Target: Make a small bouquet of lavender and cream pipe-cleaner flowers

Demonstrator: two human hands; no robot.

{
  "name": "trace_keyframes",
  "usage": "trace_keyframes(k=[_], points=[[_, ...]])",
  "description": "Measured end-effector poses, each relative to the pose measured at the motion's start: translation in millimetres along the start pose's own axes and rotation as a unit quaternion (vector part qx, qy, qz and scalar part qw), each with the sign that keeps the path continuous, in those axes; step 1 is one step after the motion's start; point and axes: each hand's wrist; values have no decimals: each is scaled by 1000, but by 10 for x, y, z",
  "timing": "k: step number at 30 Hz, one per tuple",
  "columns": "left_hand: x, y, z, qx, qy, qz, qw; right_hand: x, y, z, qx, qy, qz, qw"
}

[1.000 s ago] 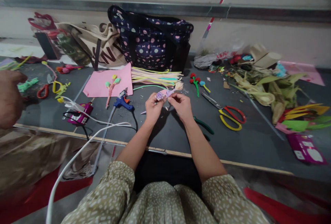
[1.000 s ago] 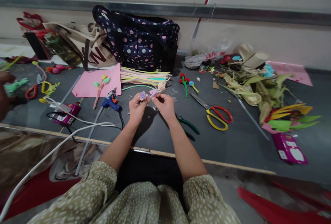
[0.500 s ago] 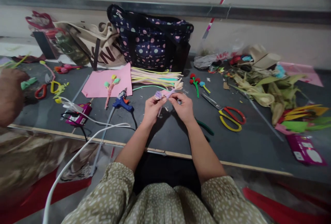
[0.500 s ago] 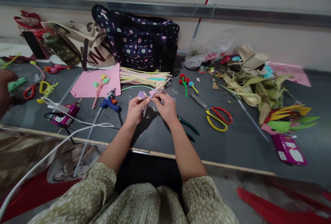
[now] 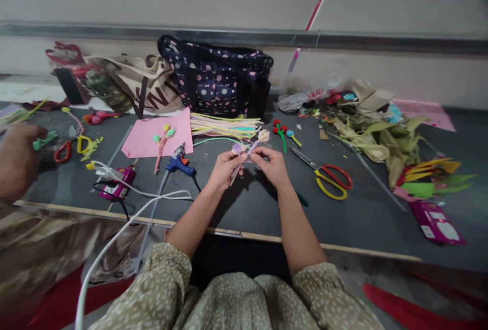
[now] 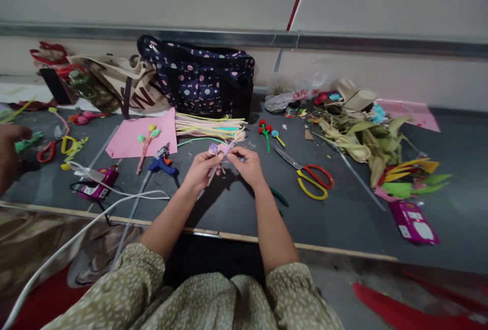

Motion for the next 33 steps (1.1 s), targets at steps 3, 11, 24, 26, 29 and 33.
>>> trace_keyframes(k=[3,11,24,26,29,33], points=[[-26,71,-20,69,-1,22,997,99,33,-13,-67,73,31,995],[-11,221,58,47,8,16,999,221,154,0,-76,-11,63,995],[164,255,-94,195,-143,118,963,152,372,32,-143,160,143,966],[186,226,-112,210,-169,129,954,94,361,18,-148,189,145,960],[204,154,-166,239,-205,143,938,10,344,18,-153,224,149,951],[209,49,-231,267,-246,132,922,-75,326,47,-149,251,153,944]])
Point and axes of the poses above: each hand's wrist, its own y-axis towards the middle knuckle, its own x-axis out of the back of the hand, z = x × y, and after that the axes turned 3 degrees about z, right-handed
